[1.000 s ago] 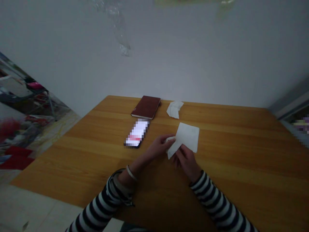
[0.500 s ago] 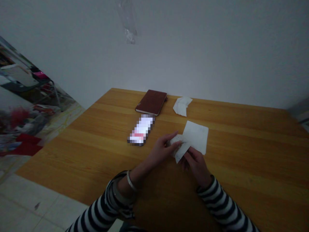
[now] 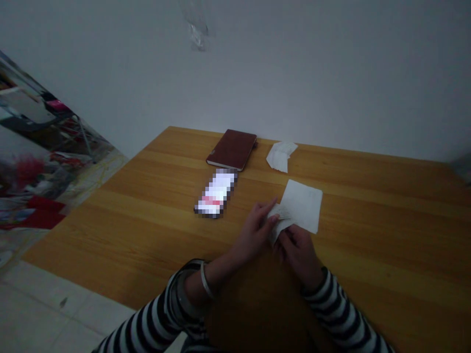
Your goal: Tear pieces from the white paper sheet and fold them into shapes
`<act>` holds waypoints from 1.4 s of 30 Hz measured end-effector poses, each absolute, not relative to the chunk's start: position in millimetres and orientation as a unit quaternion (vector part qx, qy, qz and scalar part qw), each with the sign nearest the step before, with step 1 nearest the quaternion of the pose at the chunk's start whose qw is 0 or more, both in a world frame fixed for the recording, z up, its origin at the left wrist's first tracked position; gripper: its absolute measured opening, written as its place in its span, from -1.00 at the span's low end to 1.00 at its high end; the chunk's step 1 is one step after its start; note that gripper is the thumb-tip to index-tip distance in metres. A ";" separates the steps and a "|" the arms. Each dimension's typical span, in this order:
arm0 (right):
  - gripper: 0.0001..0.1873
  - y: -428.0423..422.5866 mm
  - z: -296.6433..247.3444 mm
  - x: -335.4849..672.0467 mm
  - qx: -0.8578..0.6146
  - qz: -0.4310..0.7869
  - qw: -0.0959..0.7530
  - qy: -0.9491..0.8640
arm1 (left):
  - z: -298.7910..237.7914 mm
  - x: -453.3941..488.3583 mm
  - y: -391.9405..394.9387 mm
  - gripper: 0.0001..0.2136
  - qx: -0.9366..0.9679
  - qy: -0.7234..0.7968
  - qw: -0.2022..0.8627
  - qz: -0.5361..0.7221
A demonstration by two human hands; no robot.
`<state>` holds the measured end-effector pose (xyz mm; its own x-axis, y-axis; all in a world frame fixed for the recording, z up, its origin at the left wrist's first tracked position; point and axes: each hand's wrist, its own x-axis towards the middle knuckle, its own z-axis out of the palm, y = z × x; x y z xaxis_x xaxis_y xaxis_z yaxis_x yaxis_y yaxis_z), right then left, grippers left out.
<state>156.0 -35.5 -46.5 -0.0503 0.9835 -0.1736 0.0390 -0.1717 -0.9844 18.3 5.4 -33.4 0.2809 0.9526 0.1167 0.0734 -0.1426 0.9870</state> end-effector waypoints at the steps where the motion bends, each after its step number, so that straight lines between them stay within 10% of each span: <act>1: -0.67 -35.5 -47.8 155.9 -0.543 0.532 0.433 -0.485 | -34.9 20.2 3.2 -0.59 0.625 0.404 0.509 0.433; 16: -0.64 -22.2 -50.4 159.7 -0.574 0.390 0.474 -0.542 | -25.9 22.6 -4.3 -0.52 0.663 0.381 0.546 0.344; 29: -0.58 -30.6 -37.5 160.6 -0.489 0.547 0.469 -0.492 | -31.8 17.7 9.3 -0.48 0.585 0.447 0.528 0.424; 42: -0.61 -2.9 -53.1 218.0 -0.578 0.046 0.344 -0.738 | -27.4 -4.6 115.1 -0.58 0.750 0.537 0.201 0.329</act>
<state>218.0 -2.9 -53.1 -0.0944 0.8855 0.4549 0.8230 0.3266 -0.4649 -4.6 115.1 -27.4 0.2072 0.9382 0.2772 0.6736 -0.3423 0.6550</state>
